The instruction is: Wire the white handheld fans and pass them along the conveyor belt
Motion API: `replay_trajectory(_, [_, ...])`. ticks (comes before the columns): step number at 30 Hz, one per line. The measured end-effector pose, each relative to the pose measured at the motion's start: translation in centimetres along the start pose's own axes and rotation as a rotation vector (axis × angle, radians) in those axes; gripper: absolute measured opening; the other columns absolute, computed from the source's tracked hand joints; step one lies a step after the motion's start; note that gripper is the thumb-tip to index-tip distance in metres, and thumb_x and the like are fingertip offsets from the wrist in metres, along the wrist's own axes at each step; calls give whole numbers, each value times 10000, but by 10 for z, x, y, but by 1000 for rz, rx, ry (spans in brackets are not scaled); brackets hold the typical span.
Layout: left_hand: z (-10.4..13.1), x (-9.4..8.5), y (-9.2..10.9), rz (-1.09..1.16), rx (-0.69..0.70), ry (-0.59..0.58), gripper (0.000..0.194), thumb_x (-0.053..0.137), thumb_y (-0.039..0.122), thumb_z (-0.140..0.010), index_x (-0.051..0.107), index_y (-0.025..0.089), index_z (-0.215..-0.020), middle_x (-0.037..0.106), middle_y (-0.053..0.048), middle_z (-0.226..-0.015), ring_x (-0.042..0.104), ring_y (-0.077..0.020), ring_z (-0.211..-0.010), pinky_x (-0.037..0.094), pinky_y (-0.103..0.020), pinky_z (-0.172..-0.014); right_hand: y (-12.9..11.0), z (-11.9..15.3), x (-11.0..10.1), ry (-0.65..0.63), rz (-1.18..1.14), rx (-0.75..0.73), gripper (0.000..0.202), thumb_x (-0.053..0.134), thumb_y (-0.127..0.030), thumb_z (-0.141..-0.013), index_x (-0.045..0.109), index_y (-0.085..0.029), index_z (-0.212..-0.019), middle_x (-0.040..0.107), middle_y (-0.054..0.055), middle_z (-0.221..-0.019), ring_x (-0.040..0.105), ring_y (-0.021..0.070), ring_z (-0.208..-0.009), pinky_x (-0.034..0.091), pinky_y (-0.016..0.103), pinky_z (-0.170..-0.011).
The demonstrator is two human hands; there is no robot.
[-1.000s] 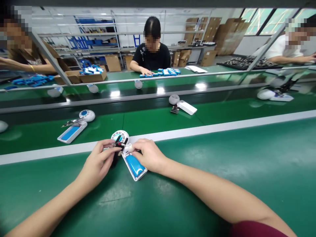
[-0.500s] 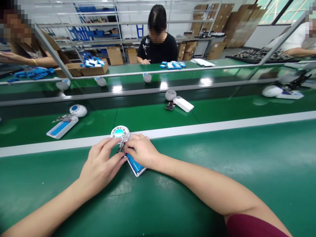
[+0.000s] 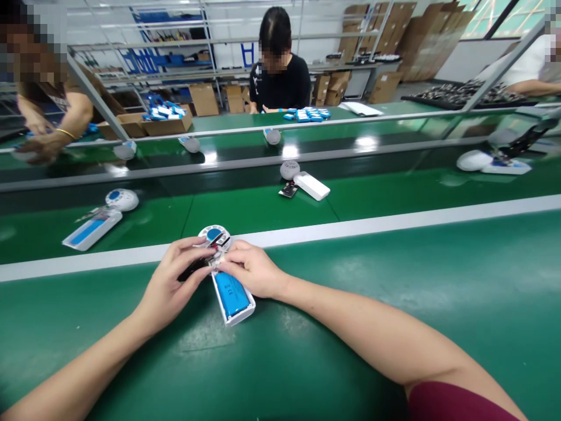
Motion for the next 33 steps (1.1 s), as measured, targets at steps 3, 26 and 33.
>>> replay_trajectory(3, [0, 6, -5, 6, -44, -59, 497, 434, 148, -839, 284, 259, -1300, 503, -30, -924, 502, -116, -799, 465, -256, -721, -1, 1, -8, 65, -10, 39, 182, 463, -205, -845, 609, -140, -759, 486, 26, -789, 488, 109, -777, 411, 237, -704])
replay_trajectory(26, [28, 38, 50, -919, 274, -140, 396, 301, -14, -773, 404, -11, -1155, 502, -78, -748, 460, -158, -630, 468, -273, -548, -33, 15, 0, 126, 484, -95, 254, 406, -164, -835, 489, -124, -599, 509, 29, -696, 444, 117, -681, 296, 273, -637])
replay_trajectory(33, [37, 46, 69, -1037, 391, -144, 416, 263, -56, -732, 479, -5, -1084, 534, -112, -815, 459, -166, -651, 458, -275, -582, -38, 22, 6, 111, 478, -119, 278, 371, -143, -839, 484, -124, -585, 513, 44, -699, 441, 124, -670, 306, 281, -628])
Point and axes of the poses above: each hand's wrist, its own z-axis away from the middle knuckle, its own x-axis out of the palm, y = z × x, the point moved 10 cm from there along -z, towards the middle knuckle
